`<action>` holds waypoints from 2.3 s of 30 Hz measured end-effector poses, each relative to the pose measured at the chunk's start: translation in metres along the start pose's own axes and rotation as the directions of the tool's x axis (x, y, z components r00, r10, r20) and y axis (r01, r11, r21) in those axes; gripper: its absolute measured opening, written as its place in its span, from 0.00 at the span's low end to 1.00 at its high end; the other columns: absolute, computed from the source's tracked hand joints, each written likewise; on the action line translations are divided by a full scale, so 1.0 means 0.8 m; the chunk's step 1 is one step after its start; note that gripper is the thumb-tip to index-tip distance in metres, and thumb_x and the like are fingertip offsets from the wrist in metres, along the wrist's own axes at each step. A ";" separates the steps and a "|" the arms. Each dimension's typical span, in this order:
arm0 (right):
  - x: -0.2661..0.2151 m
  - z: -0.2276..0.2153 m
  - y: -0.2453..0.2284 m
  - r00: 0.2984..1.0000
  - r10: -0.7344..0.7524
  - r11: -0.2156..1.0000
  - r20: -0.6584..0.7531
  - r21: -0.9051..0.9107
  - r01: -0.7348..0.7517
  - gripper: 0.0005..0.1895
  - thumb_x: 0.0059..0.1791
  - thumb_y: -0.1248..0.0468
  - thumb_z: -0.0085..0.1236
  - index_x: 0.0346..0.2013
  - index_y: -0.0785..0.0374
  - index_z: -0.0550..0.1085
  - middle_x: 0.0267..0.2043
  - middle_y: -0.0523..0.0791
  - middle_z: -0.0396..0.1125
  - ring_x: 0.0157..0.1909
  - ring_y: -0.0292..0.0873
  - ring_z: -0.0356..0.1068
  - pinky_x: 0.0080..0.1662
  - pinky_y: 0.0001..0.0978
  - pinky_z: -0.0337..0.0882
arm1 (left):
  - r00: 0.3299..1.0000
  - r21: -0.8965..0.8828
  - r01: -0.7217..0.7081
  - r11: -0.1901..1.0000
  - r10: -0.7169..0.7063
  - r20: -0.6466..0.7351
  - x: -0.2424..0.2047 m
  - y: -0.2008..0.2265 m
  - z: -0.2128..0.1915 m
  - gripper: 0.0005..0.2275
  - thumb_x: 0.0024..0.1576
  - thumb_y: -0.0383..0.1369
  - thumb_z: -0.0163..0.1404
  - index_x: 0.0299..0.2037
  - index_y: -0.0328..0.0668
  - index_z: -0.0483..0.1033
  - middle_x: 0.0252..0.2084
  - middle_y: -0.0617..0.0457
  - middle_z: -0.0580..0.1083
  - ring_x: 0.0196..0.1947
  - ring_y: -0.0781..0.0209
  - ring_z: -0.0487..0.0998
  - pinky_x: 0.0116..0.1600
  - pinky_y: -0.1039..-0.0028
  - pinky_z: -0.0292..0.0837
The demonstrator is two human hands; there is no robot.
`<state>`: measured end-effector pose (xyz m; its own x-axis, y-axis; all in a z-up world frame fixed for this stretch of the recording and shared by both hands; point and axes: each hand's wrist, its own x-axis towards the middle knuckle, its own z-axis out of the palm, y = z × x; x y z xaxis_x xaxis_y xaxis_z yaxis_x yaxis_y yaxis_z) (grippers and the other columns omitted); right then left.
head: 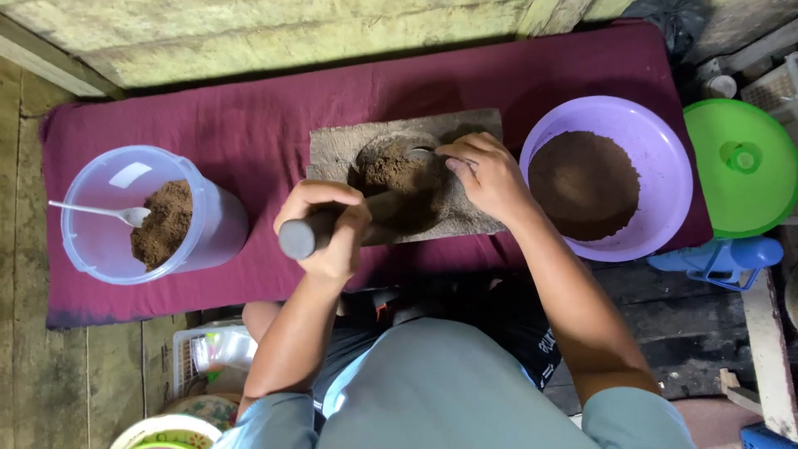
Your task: Grinding and mixing brown powder in a stone mortar using a stone pestle and a spoon.
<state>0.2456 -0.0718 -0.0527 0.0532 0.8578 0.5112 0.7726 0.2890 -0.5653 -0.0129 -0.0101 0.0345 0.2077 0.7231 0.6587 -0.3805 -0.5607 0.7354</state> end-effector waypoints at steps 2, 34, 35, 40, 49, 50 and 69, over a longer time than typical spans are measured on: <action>-0.002 -0.001 -0.002 1.000 0.014 1.000 0.005 0.012 -0.014 0.10 0.57 0.65 0.54 0.47 0.63 0.81 0.40 0.52 0.72 0.42 0.57 0.71 0.46 0.48 0.72 | 1.000 0.022 -0.002 1.000 0.002 0.026 0.004 0.007 0.005 0.08 0.42 0.15 0.53 0.30 0.31 0.79 0.22 0.46 0.75 0.17 0.64 0.71 0.27 0.74 0.69; 0.004 -0.004 -0.013 0.996 0.094 0.994 0.014 0.053 -0.094 0.09 0.56 0.69 0.54 0.47 0.65 0.80 0.41 0.53 0.74 0.43 0.59 0.72 0.46 0.50 0.73 | 0.997 0.029 0.073 0.997 -0.073 0.013 0.005 -0.073 0.083 0.05 0.45 0.19 0.55 0.27 0.39 0.78 0.23 0.47 0.75 0.25 0.56 0.76 0.36 0.65 0.71; 0.001 0.000 -0.010 0.996 0.085 0.996 0.010 0.038 -0.085 0.09 0.56 0.66 0.54 0.47 0.63 0.81 0.41 0.53 0.74 0.44 0.59 0.72 0.47 0.50 0.73 | 0.996 0.031 0.092 0.995 -0.092 0.002 0.004 -0.076 0.082 0.05 0.45 0.19 0.54 0.28 0.39 0.78 0.23 0.48 0.75 0.25 0.59 0.76 0.36 0.67 0.71; 0.001 0.002 0.008 0.995 0.096 0.995 0.006 0.022 -0.096 0.10 0.56 0.63 0.54 0.46 0.61 0.81 0.40 0.51 0.74 0.44 0.58 0.72 0.48 0.50 0.73 | 0.992 0.009 0.123 0.992 -0.123 0.006 0.031 -0.030 0.073 0.07 0.47 0.18 0.54 0.30 0.40 0.80 0.23 0.49 0.76 0.25 0.63 0.75 0.36 0.69 0.73; 0.005 -0.002 -0.009 0.993 0.100 0.992 0.056 0.065 -0.103 0.13 0.57 0.67 0.48 0.51 0.60 0.80 0.44 0.51 0.74 0.49 0.57 0.72 0.51 0.49 0.72 | 0.999 0.035 0.034 0.999 -0.035 0.012 0.006 -0.091 0.059 0.07 0.45 0.16 0.50 0.29 0.34 0.78 0.20 0.45 0.74 0.22 0.61 0.74 0.31 0.69 0.70; 0.005 -0.003 -0.011 0.988 0.138 0.989 0.068 0.044 -0.141 0.12 0.57 0.69 0.49 0.49 0.61 0.80 0.43 0.51 0.74 0.48 0.56 0.72 0.53 0.48 0.71 | 0.998 0.036 0.056 0.998 -0.056 0.003 0.009 -0.076 0.061 0.07 0.45 0.16 0.50 0.29 0.35 0.79 0.20 0.46 0.74 0.22 0.61 0.74 0.31 0.69 0.71; -0.003 0.004 0.005 1.000 0.000 1.000 0.011 0.015 -0.001 0.10 0.54 0.66 0.56 0.47 0.62 0.82 0.39 0.52 0.77 0.43 0.58 0.73 0.47 0.51 0.73 | 1.000 -0.067 0.013 0.998 -0.012 0.022 0.015 -0.018 0.052 0.06 0.42 0.15 0.53 0.26 0.33 0.78 0.19 0.48 0.73 0.20 0.65 0.72 0.31 0.73 0.71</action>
<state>0.2464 -0.0718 -0.0582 0.0464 0.8626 0.5037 0.7627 0.2950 -0.5755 0.0330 -0.0100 0.0385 0.2321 0.7204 0.6536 -0.4372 -0.5229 0.7317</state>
